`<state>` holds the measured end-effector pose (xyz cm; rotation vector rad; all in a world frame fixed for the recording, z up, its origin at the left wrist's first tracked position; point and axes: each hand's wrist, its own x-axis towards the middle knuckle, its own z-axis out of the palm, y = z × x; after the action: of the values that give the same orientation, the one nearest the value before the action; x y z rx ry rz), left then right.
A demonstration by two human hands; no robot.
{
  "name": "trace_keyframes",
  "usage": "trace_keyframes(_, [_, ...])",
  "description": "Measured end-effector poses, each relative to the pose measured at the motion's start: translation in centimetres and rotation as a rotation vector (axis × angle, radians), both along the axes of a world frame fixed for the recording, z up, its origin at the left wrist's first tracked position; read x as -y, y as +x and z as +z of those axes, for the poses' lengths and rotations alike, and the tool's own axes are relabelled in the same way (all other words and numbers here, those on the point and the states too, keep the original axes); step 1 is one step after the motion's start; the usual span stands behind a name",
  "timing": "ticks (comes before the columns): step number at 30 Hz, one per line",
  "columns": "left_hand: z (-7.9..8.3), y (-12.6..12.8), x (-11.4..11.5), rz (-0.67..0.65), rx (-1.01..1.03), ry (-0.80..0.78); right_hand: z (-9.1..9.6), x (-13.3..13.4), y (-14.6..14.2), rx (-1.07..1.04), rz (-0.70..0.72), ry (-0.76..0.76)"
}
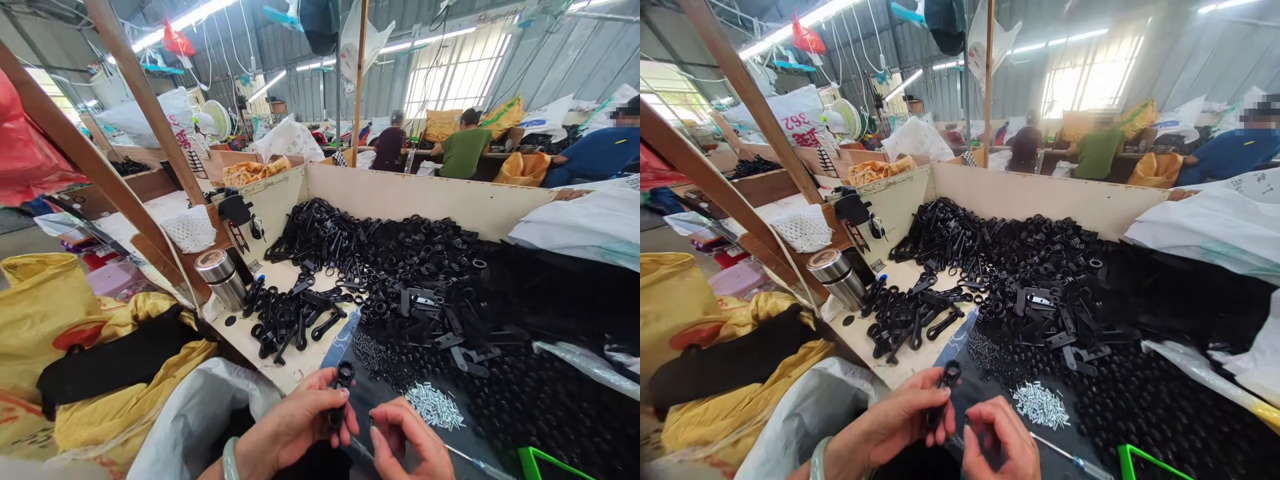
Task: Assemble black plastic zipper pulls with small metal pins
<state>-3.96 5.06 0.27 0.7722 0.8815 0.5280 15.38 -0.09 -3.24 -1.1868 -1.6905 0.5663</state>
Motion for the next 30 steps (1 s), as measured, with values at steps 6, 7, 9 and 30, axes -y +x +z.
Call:
trace_keyframes(6, [-0.6, 1.1, 3.9, 0.133, 0.055, -0.113, 0.4, 0.7, -0.2, 0.056, 0.057, -0.102])
trace_keyframes(7, [-0.6, 1.2, 4.2, 0.131, 0.043, -0.115, 0.2, 0.9, -0.3, 0.068, 0.058, -0.11])
trace_keyframes(9, [-0.6, 1.1, 4.6, 0.12, 0.016, -0.118, -0.2, 1.1, -0.5, 0.087, 0.057, -0.106])
trace_keyframes(30, [-4.4, 1.9, 6.4, 0.06, -0.176, 0.075, -1.9, 2.6, -0.9, 0.357, 0.083, 0.1])
